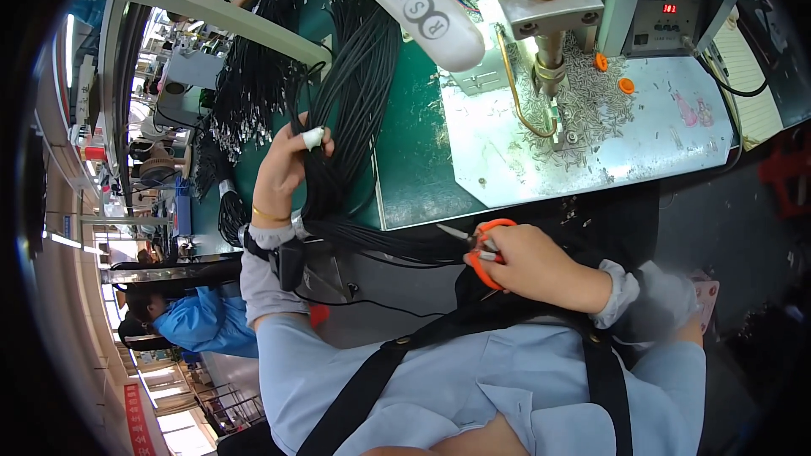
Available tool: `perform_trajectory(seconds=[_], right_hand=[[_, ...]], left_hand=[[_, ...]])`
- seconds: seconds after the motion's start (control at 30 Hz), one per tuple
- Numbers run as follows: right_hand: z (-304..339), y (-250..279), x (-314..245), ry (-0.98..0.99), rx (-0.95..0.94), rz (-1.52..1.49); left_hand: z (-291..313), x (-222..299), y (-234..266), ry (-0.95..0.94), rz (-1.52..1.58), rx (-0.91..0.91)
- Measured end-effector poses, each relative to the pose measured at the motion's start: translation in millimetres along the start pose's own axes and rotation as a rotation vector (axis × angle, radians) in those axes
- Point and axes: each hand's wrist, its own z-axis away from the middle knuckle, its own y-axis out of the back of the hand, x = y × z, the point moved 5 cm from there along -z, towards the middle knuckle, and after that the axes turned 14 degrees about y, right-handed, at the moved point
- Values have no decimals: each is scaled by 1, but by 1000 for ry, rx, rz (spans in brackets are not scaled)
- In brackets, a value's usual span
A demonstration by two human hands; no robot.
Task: The person uses shears to trim the ends of wires on a bundle, sets it aside to gather a new bundle of cables, and continues trimming the wire ends.
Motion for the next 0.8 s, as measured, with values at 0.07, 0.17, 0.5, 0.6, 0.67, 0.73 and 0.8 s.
perform_trajectory(seconds=[0.07, 0.17, 0.5, 0.6, 0.67, 0.73, 0.8], right_hand=[[-13, -9, -2, 45, -15, 9], [-46, -21, -5, 94, 56, -132], [-183, -66, -2, 298, 552, -231], [-184, -84, -9, 370, 472, 148], [-185, -88, -7, 393, 428, 346], [-184, -90, -7, 414, 404, 360], [-185, -92, -6, 426, 390, 371]], left_hand=[[-19, -5, -5, 215, 136, -365], [-36, 9, -43, 389, 125, -373], [15, 23, -21, 95, 653, -644], [83, 32, 25, -311, 773, -707], [121, 24, 74, -599, 767, -619], [156, 16, 119, -738, 845, -448], [172, 16, 139, -792, 868, -365]])
